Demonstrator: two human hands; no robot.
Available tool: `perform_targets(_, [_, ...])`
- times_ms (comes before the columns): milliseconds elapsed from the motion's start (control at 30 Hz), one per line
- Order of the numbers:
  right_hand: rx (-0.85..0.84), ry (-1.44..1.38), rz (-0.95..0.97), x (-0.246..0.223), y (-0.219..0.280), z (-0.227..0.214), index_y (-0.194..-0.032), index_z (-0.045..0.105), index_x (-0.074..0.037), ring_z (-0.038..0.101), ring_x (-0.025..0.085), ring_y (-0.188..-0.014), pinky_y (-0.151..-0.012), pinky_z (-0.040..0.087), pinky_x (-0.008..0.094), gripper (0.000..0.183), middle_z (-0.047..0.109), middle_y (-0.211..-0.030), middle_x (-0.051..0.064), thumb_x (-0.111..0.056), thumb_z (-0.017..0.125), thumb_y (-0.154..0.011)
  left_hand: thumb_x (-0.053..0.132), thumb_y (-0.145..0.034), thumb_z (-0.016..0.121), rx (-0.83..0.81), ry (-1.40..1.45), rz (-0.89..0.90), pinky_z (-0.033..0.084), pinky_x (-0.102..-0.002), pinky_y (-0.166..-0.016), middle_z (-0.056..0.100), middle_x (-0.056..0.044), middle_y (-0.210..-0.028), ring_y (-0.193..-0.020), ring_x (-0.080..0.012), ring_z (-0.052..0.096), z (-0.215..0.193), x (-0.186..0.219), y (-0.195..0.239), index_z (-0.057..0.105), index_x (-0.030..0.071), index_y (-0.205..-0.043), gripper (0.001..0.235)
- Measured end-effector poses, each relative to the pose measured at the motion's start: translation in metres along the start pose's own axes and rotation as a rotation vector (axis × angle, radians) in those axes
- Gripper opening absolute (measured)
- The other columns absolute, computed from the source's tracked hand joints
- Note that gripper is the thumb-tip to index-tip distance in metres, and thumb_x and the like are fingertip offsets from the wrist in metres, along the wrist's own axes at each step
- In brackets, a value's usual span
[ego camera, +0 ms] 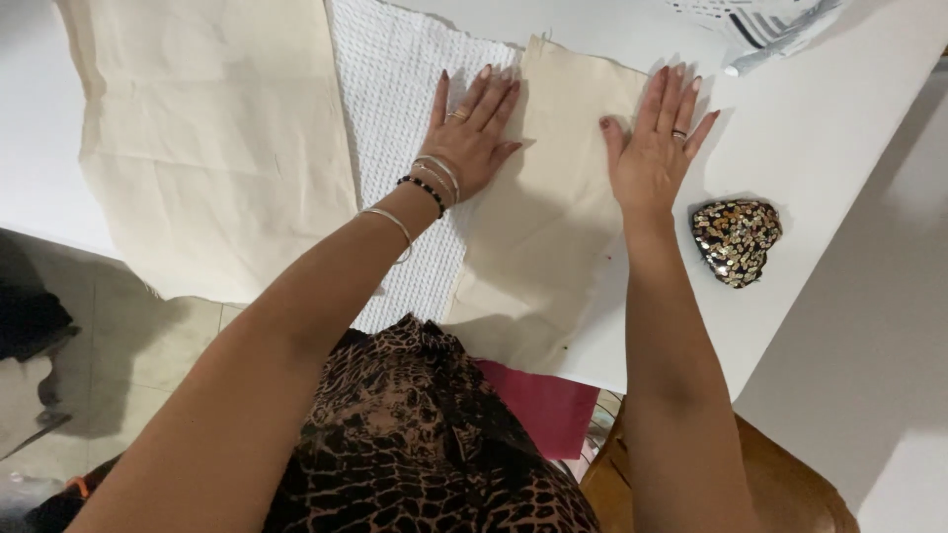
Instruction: Pinning two pieces of fabric together along the edges in preparation for sewing
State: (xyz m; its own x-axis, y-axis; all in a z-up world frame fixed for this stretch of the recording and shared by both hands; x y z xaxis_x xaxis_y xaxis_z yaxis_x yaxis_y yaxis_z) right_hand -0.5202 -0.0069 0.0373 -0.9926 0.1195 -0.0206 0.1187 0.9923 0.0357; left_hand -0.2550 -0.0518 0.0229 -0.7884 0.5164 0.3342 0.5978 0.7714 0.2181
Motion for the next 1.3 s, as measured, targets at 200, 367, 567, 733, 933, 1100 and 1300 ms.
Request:
perform_targets(200, [-0.095, -0.187, -0.058, -0.069, 0.036, -0.015, -0.165, 0.018, -0.005, 0.011, 0.033, -0.159, -0.129, 0.007, 0.053, 0.077, 0.016, -0.172, 0.015, -0.046, 0.055, -0.111, 0.073, -0.101, 0.015, 0.015, -0.022, -0.072, -0.006, -0.070, -0.119, 0.003, 0.001, -0.174, -0.158, -0.0263, -0.003, -0.023, -0.032, 0.041, 0.006, 0.027, -0.166, 0.080])
perform_targets(367, [-0.087, -0.174, -0.017, -0.075, 0.043, 0.005, -0.167, 0.016, -0.010, 0.007, 0.032, -0.161, -0.128, -0.001, 0.053, 0.082, 0.012, -0.174, 0.013, -0.057, 0.049, -0.108, 0.069, -0.103, 0.017, -0.027, -0.024, -0.112, -0.007, -0.071, -0.118, 0.001, 0.001, -0.173, -0.159, -0.0301, -0.002, -0.038, -0.046, 0.024, 0.005, 0.028, -0.166, 0.076])
perform_targets(567, [-0.083, -0.178, -0.164, -0.106, 0.078, 0.001, -0.166, 0.026, -0.010, 0.013, 0.034, -0.159, -0.126, 0.003, 0.058, 0.072, 0.020, -0.172, 0.013, -0.047, 0.049, -0.108, 0.054, -0.104, 0.033, -0.020, -0.128, -0.094, -0.007, -0.069, -0.120, 0.010, -0.006, -0.172, -0.157, -0.0324, 0.002, -0.019, -0.043, 0.044, 0.014, 0.019, -0.165, 0.072])
perform_targets(733, [0.095, -0.158, -0.394, -0.141, 0.162, 0.022, -0.161, 0.043, -0.016, 0.029, 0.036, -0.153, -0.123, 0.015, 0.061, 0.078, 0.041, -0.163, 0.014, -0.063, 0.056, -0.099, 0.045, -0.091, 0.070, 0.031, -0.221, 0.193, 0.005, -0.062, -0.128, 0.030, -0.007, -0.168, -0.156, -0.0323, 0.020, 0.008, -0.020, 0.167, 0.035, 0.017, -0.162, 0.084])
perform_targets(933, [0.035, -0.247, -0.527, -0.175, 0.267, 0.025, -0.156, 0.047, -0.014, 0.030, 0.037, -0.153, -0.124, 0.021, 0.060, 0.076, 0.038, -0.165, 0.011, -0.044, 0.072, -0.091, 0.031, -0.095, 0.064, 0.328, -0.140, 0.397, 0.027, -0.056, -0.125, 0.044, -0.006, -0.160, -0.148, -0.0305, 0.038, 0.033, -0.018, 0.287, 0.046, 0.015, -0.154, 0.063])
perform_targets(1100, [-0.063, -0.276, -0.688, -0.173, 0.323, 0.039, -0.153, 0.051, -0.018, 0.040, 0.029, -0.149, -0.123, 0.035, 0.047, 0.056, 0.045, -0.161, 0.006, -0.032, 0.058, -0.099, 0.022, -0.105, 0.052, 0.423, -0.068, 0.407, 0.035, -0.049, -0.122, 0.049, -0.001, -0.158, -0.145, -0.0246, 0.046, 0.031, -0.025, 0.311, 0.052, 0.020, -0.149, 0.043])
perform_targets(1300, [0.004, -0.241, -0.613, -0.170, 0.355, 0.015, -0.145, 0.059, -0.016, 0.051, 0.029, -0.141, -0.117, 0.041, 0.044, 0.048, 0.057, -0.150, 0.009, -0.020, 0.065, -0.098, 0.013, -0.102, 0.053, 0.228, 0.047, 0.701, 0.038, -0.052, -0.121, 0.062, -0.001, -0.135, -0.134, -0.0268, 0.054, 0.122, -0.039, 0.360, 0.058, 0.016, -0.119, 0.018])
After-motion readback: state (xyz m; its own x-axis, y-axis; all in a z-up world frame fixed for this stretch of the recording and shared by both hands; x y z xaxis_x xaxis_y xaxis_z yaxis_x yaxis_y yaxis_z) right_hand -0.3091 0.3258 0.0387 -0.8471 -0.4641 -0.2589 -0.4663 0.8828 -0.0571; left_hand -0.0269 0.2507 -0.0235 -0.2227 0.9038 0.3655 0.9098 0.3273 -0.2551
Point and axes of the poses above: each hand's wrist, its own y-axis away from the middle knuckle, its own z-axis out of the palm, x = y × z, the point moved 1 cm from there along -y, towards the middle knuckle
